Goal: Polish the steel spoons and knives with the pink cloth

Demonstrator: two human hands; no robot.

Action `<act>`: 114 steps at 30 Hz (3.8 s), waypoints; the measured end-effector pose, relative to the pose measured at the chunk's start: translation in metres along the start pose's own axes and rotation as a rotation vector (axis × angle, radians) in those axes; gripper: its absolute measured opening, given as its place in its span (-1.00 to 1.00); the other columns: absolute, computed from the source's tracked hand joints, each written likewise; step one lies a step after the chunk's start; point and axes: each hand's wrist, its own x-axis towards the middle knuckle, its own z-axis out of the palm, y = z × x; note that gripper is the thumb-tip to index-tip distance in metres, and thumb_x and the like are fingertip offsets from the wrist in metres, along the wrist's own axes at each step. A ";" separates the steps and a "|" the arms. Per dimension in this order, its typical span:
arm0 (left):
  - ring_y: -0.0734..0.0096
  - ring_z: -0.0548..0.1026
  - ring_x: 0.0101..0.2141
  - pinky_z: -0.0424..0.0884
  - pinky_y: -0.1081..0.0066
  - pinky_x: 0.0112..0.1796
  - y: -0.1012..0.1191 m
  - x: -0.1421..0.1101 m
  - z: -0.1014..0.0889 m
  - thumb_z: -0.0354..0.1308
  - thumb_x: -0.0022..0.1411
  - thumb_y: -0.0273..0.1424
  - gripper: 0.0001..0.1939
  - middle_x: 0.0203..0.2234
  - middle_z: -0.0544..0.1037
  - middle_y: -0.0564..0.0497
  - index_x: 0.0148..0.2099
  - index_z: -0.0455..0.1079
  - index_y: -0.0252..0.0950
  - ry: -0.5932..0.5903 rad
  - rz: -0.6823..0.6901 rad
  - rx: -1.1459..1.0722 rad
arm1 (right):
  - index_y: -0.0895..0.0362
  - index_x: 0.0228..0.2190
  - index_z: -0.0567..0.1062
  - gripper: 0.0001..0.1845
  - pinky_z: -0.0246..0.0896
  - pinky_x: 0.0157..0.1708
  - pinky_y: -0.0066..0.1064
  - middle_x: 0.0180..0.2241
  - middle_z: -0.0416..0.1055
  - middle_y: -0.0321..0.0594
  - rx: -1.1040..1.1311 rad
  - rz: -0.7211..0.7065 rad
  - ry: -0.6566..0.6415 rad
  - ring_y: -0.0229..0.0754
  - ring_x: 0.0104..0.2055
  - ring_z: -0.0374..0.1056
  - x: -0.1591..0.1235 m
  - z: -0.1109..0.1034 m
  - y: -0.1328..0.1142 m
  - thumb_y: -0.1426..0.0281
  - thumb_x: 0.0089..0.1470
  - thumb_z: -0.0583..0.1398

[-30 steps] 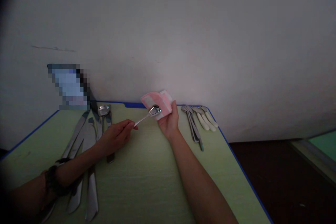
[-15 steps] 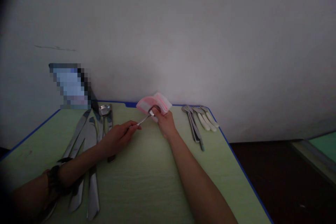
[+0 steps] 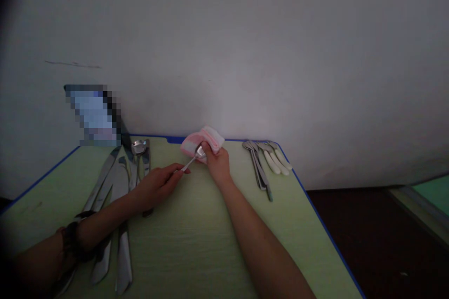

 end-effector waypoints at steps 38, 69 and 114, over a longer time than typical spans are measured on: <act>0.44 0.34 -0.61 0.11 0.49 -0.52 -0.001 0.002 0.001 -0.22 0.31 -0.28 -0.60 -0.65 0.38 0.10 -0.08 0.39 -0.32 -0.049 0.000 0.036 | 0.17 -0.40 0.55 -0.65 0.36 -0.32 -0.31 -0.40 0.53 -0.19 -0.292 -0.082 0.038 -0.10 -0.31 0.43 0.002 -0.004 0.003 0.14 -0.13 0.23; 0.49 0.26 -0.59 0.10 0.52 -0.54 -0.001 -0.001 0.001 -0.14 0.25 -0.20 -0.67 -0.64 0.29 0.13 -0.43 0.26 -0.28 -0.113 0.034 0.056 | 0.19 -0.29 0.52 -0.57 0.32 -0.32 -0.38 -0.34 0.50 -0.21 -0.101 -0.014 0.011 -0.21 -0.36 0.37 0.006 -0.004 0.005 0.11 -0.12 0.21; 0.51 0.22 -0.60 0.04 0.50 -0.53 -0.001 -0.001 0.002 -0.13 0.22 -0.19 -0.67 -0.66 0.22 0.14 -0.50 0.15 -0.27 -0.116 0.046 0.098 | 0.18 -0.37 0.54 -0.64 0.32 -0.29 -0.32 -0.40 0.51 -0.19 -0.270 -0.073 -0.024 -0.17 -0.36 0.39 0.008 -0.006 0.008 0.14 -0.07 0.19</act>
